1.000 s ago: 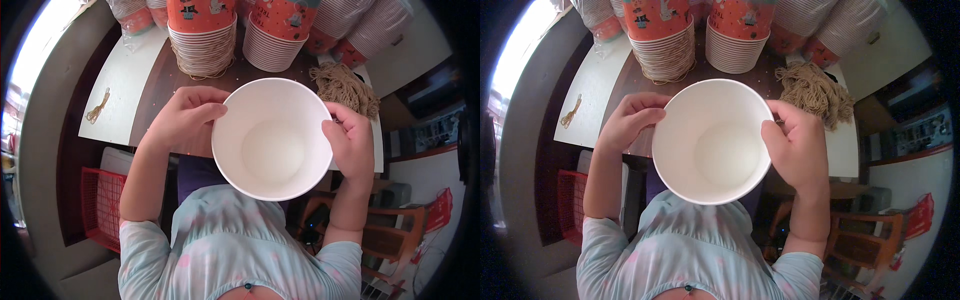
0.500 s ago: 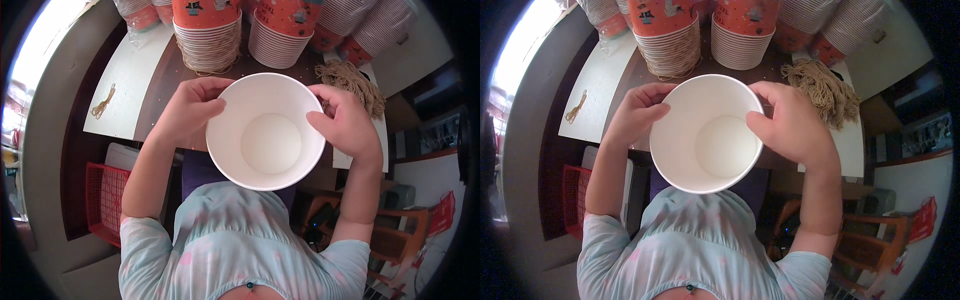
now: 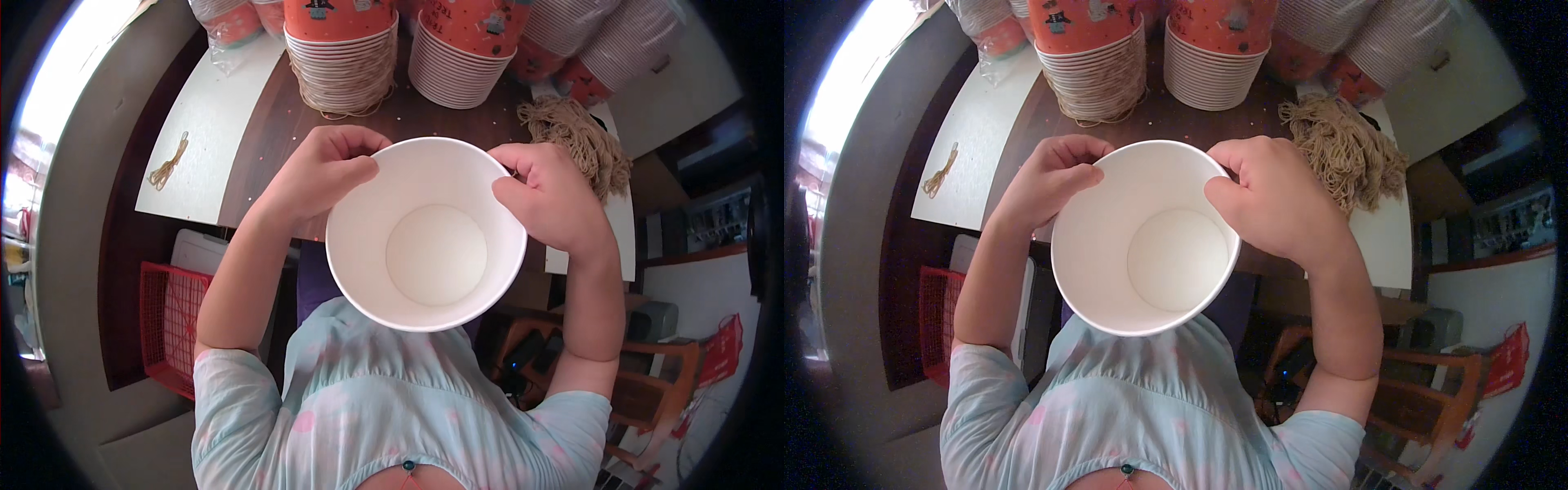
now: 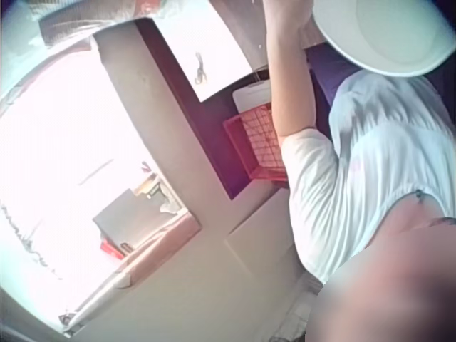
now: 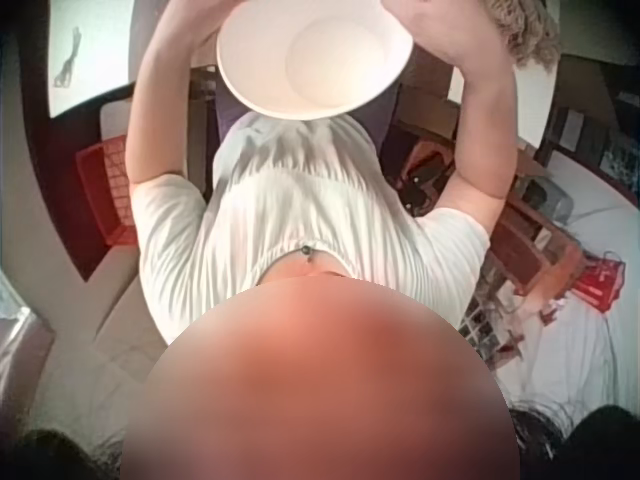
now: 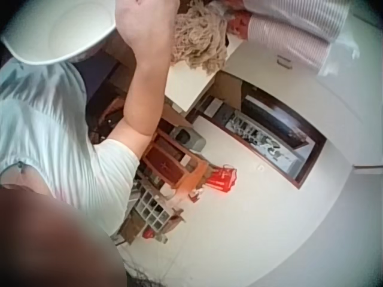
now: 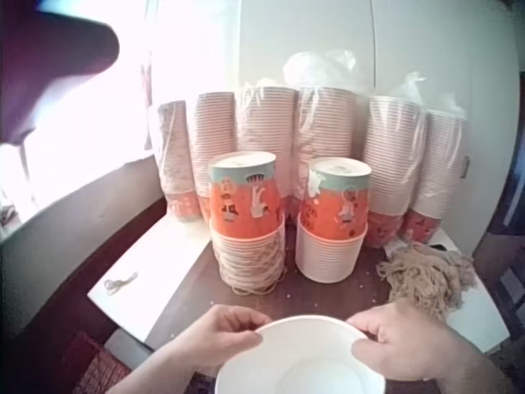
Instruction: Threading a string through holes in a paper bowl to create a handle.
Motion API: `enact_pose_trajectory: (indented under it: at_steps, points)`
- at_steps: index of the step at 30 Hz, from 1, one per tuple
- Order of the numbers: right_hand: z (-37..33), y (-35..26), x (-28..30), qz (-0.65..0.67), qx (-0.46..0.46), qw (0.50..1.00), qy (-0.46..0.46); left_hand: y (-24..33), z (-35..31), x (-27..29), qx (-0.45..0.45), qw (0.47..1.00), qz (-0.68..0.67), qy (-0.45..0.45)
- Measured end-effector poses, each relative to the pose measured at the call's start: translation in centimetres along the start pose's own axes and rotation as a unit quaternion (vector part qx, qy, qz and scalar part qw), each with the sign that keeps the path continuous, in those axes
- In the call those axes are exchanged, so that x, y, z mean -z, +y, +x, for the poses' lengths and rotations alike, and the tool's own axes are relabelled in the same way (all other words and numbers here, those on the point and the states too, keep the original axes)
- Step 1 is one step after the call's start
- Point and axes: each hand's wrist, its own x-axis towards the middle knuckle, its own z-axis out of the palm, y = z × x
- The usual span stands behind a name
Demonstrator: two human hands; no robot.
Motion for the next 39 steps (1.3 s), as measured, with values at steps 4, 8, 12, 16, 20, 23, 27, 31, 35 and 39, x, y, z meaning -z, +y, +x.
enact_pose_trajectory:
  at_steps: [4, 8, 12, 16, 20, 23, 27, 31, 35, 39]
  points:
    - [-0.3, 0.0, -0.1, -0.005, 0.0, 1.0, 0.011, 0.0, 0.1, 0.1, -0.009, 0.999, 0.045, -0.022]
    - [-0.4, 0.4, -0.2, -0.006, -0.006, 1.0, -0.009, -0.3, 0.3, 0.3, -0.017, 0.994, 0.095, -0.05]
    - [-0.5, 0.5, -0.4, 0.018, -0.007, 1.0, -0.013, 0.3, 0.3, -0.1, -0.025, 0.989, 0.142, -0.038]
    - [-0.6, 0.5, -0.7, 0.034, -0.013, 0.999, -0.026, 0.3, 0.5, -0.1, -0.047, 0.977, 0.206, -0.029]
    - [-0.5, 0.7, -1.1, 0.04, 0.005, 0.999, -0.008, 1.3, 0.6, -1.1, -0.024, 0.944, 0.329, 0.019]
    - [-0.2, 0.9, -0.9, 0.016, 0.009, 1.0, -0.009, 1.6, 0.7, -1.6, -0.021, 0.932, 0.358, 0.044]
    - [0.5, 1.8, -0.8, 0.039, -0.011, 0.999, -0.018, 0.9, 0.7, -0.4, -0.006, 0.974, 0.223, 0.043]
    - [0.7, 1.8, -0.8, 0.052, -0.008, 0.998, -0.022, 0.8, 0.6, 0.0, -0.015, 0.981, 0.191, 0.03]
    - [0.6, 1.4, -1.1, 0.037, 0.001, 0.999, -0.026, 2.1, 0.6, -0.4, 0.001, 0.953, 0.301, 0.026]
    - [0.4, 1.1, -1.2, 0.035, 0.0, 0.999, -0.03, 1.8, 0.7, -0.2, -0.001, 0.953, 0.303, 0.028]
